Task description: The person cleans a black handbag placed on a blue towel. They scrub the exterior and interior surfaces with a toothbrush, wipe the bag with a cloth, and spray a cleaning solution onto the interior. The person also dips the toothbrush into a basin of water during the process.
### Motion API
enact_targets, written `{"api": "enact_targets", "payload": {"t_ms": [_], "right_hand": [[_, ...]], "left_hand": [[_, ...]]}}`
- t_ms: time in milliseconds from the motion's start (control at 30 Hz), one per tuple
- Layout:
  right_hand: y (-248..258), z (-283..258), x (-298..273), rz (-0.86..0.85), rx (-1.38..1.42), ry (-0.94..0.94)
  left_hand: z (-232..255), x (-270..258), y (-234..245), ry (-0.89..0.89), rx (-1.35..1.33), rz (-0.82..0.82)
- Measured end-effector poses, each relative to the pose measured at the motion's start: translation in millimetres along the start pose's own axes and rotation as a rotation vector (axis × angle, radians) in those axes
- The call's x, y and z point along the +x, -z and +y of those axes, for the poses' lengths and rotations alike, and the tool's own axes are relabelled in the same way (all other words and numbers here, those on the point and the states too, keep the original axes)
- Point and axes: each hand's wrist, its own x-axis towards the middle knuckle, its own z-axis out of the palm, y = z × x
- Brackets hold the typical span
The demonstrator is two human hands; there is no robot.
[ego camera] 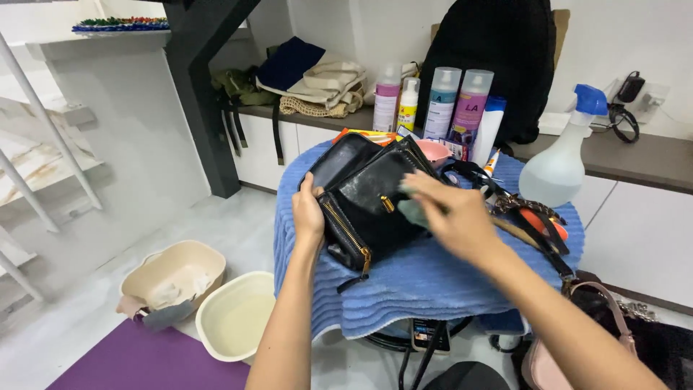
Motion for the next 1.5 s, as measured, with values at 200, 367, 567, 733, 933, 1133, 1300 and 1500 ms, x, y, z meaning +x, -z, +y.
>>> {"api": "enact_targets", "payload": {"t_ms": [200, 367, 567, 733, 933, 1133, 1300, 1500], "right_hand": [[-61, 18, -6, -0.367, -0.274, 0.049], [-39, 22, -30, -0.473, -0.26, -0.022], [-13, 27, -42, -0.031, -0.149, -0.034], [-40, 17, 8, 0.326, -0.159, 0.175], [-66, 26, -2, 0.009, -0.34, 0.21], [-32, 34, -43, -0.364, -0.496, 0.123], [-10, 50, -44, -0.207, -0.578, 0.001], [-25, 47, -16, 0.256, -0.426, 0.195]], "left_hand": [[-3, 0, 3, 0.006, 0.045, 0.045], [-1, -3, 0, 0.004, 0.066, 0.048], [-1, 0, -2, 0.01, 0.028, 0.059], [-9, 5, 1, 0.007, 0.024, 0.107], [-18, 14, 3, 0.004, 0.043, 0.147], [-18, 4, -2, 0.028, 0.108, 0.159], [-24, 11, 2, 0.014, 0.104, 0.146], [-17, 8, -1, 0.039, 0.039, 0.176]]}}
